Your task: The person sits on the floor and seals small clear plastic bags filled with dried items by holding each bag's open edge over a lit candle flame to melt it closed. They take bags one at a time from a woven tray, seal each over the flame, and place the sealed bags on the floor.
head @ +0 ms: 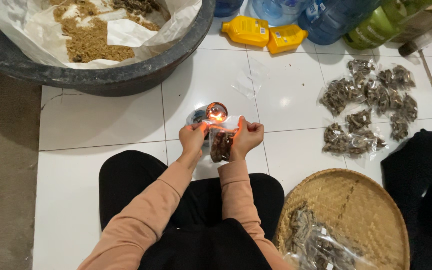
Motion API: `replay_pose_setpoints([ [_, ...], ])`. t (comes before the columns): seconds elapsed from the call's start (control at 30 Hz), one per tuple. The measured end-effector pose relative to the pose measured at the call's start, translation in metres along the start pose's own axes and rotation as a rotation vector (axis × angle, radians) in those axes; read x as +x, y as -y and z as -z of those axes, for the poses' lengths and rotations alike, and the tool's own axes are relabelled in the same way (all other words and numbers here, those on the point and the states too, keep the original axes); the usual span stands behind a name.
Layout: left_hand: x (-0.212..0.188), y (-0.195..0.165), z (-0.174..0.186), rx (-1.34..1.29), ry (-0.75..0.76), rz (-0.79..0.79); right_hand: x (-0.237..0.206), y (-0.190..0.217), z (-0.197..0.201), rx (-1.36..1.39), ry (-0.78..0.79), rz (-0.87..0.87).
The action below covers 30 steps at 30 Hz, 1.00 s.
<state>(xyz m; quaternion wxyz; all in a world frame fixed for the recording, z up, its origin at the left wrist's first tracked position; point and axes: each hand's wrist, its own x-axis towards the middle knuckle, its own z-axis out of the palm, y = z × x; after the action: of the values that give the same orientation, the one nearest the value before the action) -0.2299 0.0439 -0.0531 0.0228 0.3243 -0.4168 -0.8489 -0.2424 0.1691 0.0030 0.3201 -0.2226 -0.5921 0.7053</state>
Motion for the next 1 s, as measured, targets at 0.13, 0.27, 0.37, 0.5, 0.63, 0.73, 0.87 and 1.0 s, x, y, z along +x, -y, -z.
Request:
replay_pose_setpoints([
  [0.13, -0.002, -0.001, -0.008, 0.047, 0.009, -0.003, 0.003, 0.002, 0.004, 0.044, -0.003, 0.015],
  [0.27, -0.007, -0.004, -0.014, 0.158, 0.011, -0.020, 0.007, 0.004, 0.008, 0.041, -0.015, 0.049],
  [0.37, -0.012, -0.006, -0.019, 0.189, 0.023, -0.029, 0.011, 0.006, 0.010, 0.037, -0.029, 0.045],
  [0.5, -0.018, -0.009, -0.026, 0.209, 0.007, -0.024, 0.014, 0.009, 0.014, 0.033, -0.045, 0.070],
  [0.63, -0.024, -0.010, -0.028, 0.175, 0.070, -0.031, 0.015, 0.011, 0.018, 0.070, -0.046, 0.044],
  [0.73, -0.028, -0.008, -0.030, 0.142, 0.104, -0.027, 0.016, 0.012, 0.021, 0.080, -0.054, 0.009],
  [0.87, -0.032, -0.006, -0.034, 0.049, 0.132, -0.007, 0.018, 0.012, 0.026, 0.061, -0.070, 0.009],
  [1.0, -0.033, -0.005, -0.036, 0.127, 0.098, -0.038, 0.020, 0.009, 0.028, 0.052, -0.076, 0.027],
])
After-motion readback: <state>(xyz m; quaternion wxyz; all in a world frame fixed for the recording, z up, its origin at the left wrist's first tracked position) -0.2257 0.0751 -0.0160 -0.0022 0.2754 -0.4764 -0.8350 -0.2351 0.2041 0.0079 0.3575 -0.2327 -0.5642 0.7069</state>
